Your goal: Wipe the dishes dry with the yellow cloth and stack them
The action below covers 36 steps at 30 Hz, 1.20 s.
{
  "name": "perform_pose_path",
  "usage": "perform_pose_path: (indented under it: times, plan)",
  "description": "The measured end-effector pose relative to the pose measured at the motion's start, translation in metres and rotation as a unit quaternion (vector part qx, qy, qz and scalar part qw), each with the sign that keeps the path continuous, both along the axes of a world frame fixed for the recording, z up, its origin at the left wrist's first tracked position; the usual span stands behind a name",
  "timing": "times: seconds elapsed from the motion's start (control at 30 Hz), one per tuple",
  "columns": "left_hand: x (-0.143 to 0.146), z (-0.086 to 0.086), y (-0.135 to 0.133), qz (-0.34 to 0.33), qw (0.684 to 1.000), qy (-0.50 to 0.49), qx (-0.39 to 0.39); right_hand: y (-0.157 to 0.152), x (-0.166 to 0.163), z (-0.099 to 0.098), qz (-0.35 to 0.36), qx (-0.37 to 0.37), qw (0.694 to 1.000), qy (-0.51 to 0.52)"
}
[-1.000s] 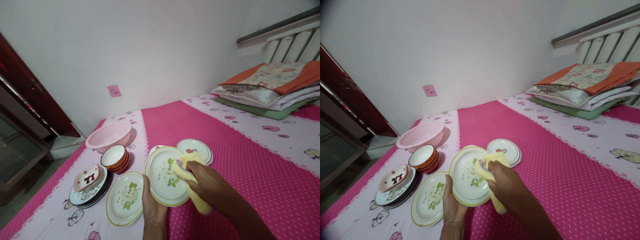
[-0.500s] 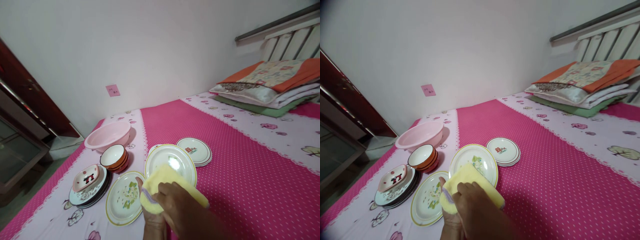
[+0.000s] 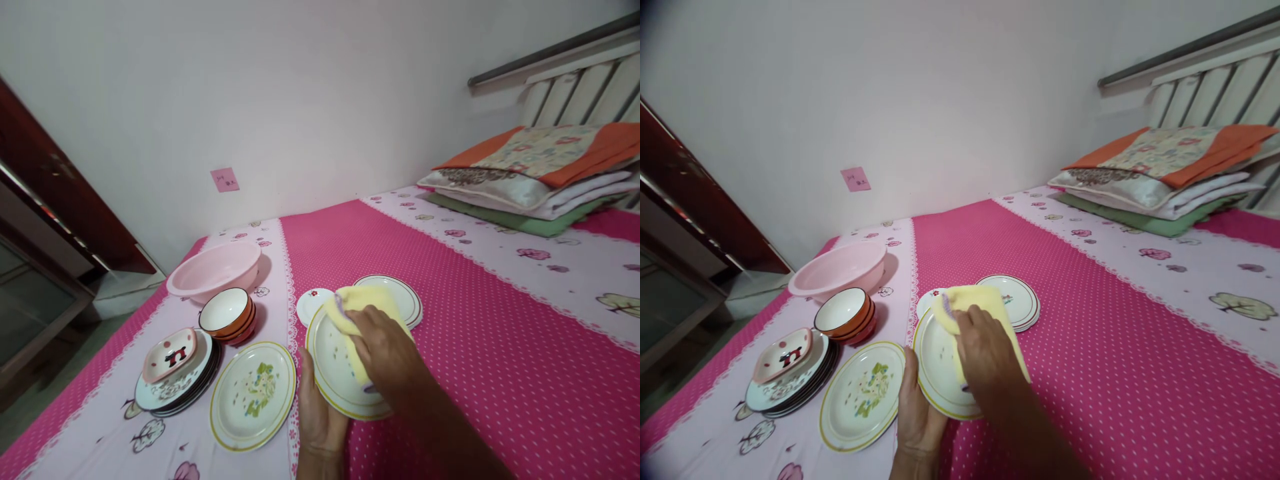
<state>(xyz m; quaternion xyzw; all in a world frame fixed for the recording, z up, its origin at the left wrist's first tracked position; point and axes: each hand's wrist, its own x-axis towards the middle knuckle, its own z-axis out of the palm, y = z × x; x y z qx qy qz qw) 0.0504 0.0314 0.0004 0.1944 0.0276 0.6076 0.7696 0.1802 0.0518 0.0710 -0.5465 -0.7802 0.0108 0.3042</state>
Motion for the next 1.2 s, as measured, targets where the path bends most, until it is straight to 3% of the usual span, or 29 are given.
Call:
perform_pose_path:
  times: [0.13, 0.3, 0.37, 0.43, 0.57, 0.67, 0.73, 0.87, 1.03, 1.1, 1.2]
  plan:
    - [-0.011, -0.001, 0.003, 0.033, 0.999, -0.006, -0.027, -0.003, 0.020, 0.001, -0.037, -0.068, 0.997, -0.028]
    - [-0.018, 0.005, 0.002, 0.061, 0.996, -0.021, -0.062, -0.033, 0.016, -0.006, 0.108, -0.082, 0.991, 0.008]
    - [-0.019, 0.010, -0.001, 0.047, 0.995, -0.020, -0.080, -0.043, 0.003, -0.013, 0.151, -0.103, 0.983, 0.021]
    - [-0.020, 0.014, -0.004, 0.025, 0.994, -0.018, -0.102, -0.048, -0.014, -0.019, 0.179, -0.079, 0.980, 0.033]
    - [-0.015, 0.017, -0.007, 0.040, 0.992, -0.023, -0.120, -0.042, -0.038, -0.019, 0.154, 0.009, 0.986, 0.066]
    - [-0.008, 0.013, -0.007, 0.070, 0.989, -0.015, -0.131, -0.031, -0.042, -0.009, 0.121, -0.003, 0.988, 0.092]
    - [-0.006, 0.010, -0.006, 0.082, 0.987, -0.010, -0.139, -0.029, -0.040, -0.003, 0.128, -0.018, 0.985, 0.117]
    - [-0.016, 0.011, -0.008, 0.077, 0.986, -0.001, -0.148, -0.041, -0.031, -0.003, 0.223, -0.085, 0.961, 0.142]
    - [-0.037, 0.017, -0.011, -0.025, 0.986, 0.058, -0.156, -0.057, -0.011, -0.007, 0.293, -0.180, 0.934, 0.097]
    - [-0.040, 0.017, -0.009, -0.041, 0.984, 0.073, -0.158, -0.055, 0.002, -0.005, 0.291, -0.188, 0.935, 0.079]
    - [-0.040, 0.013, -0.002, 0.016, 0.989, 0.058, -0.131, -0.043, 0.024, 0.002, 0.242, -0.199, 0.947, 0.066]
